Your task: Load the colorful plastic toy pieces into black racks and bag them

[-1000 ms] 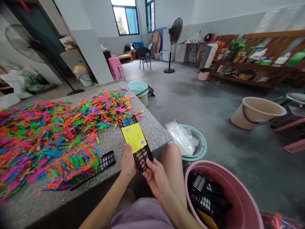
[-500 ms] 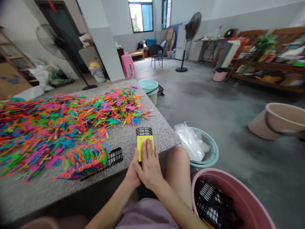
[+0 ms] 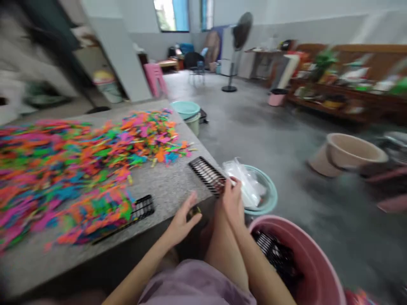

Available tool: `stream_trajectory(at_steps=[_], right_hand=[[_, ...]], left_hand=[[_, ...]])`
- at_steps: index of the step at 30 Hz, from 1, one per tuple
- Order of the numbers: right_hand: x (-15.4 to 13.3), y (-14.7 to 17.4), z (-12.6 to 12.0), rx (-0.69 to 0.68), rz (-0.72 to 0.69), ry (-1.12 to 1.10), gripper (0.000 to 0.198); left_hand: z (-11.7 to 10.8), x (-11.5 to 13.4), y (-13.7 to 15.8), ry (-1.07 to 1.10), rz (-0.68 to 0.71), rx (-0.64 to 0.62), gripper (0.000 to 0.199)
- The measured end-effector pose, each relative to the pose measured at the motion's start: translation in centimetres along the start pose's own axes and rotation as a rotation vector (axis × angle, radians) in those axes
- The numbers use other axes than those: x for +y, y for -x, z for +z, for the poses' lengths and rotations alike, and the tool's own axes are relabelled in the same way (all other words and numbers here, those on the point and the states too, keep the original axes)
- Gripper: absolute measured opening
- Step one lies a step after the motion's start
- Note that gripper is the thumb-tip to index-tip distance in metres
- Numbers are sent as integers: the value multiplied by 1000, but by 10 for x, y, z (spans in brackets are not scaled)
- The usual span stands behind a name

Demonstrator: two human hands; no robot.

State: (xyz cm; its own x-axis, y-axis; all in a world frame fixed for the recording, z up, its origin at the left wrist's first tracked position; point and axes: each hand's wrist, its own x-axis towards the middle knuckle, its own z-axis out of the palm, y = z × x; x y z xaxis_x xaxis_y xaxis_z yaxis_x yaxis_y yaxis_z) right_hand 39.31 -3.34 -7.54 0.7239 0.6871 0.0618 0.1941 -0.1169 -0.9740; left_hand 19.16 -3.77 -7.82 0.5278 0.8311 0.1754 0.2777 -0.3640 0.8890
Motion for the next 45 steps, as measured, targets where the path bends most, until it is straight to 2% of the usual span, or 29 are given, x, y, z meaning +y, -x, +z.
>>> stream_trajectory(at_steps=[3, 5, 8, 10, 12, 13, 14, 17, 19, 20, 22, 23, 26, 28, 30, 31, 34, 36, 39, 42, 45], right_hand=[[28, -35, 17, 16, 37, 35, 51], [42, -38, 24, -7, 11, 89, 51], [44, -23, 25, 14, -114, 252, 55], [34, -8, 28, 96, -236, 393, 58], [20, 9, 38, 67, -382, 463, 58], [13, 20, 46, -27, -461, 457, 55], [7, 31, 56, -180, -539, 428, 49], [-7, 65, 93, -709, -719, 363, 39], [-13, 78, 119, -913, -769, 437, 37], [-16, 77, 131, -964, -764, 493, 36], [-24, 60, 151, -979, -713, 587, 33], [-29, 45, 160, -942, -681, 626, 33], [-48, -10, 182, -684, -623, 768, 40], [-57, -39, 197, -575, -625, 866, 52], [-59, -53, 210, -608, -641, 922, 56], [-56, -54, 214, -650, -645, 932, 50], [-40, -36, 213, -709, -622, 916, 38], [-28, -15, 200, -727, -602, 886, 37], [-24, 9, 170, -830, -638, 843, 32], [-37, 7, 151, -853, -697, 926, 28], [-52, -11, 154, -829, -852, 1102, 28]], left_hand=[[-20, -14, 20, -187, -16, 148, 45], [-39, -29, 40, -304, -39, 236, 40], [-59, -54, 62, -445, -68, 302, 46], [-61, -67, 65, -565, -64, 288, 54], [-56, -72, 62, -747, -38, 241, 59], [-53, -73, 58, -830, -24, 216, 61], [-51, -74, 54, -897, -14, 197, 63], [-47, -76, 44, -956, -2, 192, 65], [-48, -79, 44, -973, 16, 198, 64], [-48, -80, 46, -978, 26, 205, 63], [-50, -82, 53, -981, 48, 223, 59], [-51, -83, 58, -983, 61, 232, 57], [-52, -82, 69, -1006, 97, 250, 58], [-51, -81, 72, -1031, 103, 256, 63], [-51, -80, 71, -1054, 101, 252, 66], [-52, -80, 70, -1064, 104, 245, 66], [-54, -79, 67, -1077, 116, 215, 67], [-56, -79, 66, -1062, 110, 201, 65], [-58, -77, 65, -1005, 88, 203, 61], [-58, -78, 62, -958, 74, 202, 61], [-58, -79, 61, -945, 72, 153, 68]])
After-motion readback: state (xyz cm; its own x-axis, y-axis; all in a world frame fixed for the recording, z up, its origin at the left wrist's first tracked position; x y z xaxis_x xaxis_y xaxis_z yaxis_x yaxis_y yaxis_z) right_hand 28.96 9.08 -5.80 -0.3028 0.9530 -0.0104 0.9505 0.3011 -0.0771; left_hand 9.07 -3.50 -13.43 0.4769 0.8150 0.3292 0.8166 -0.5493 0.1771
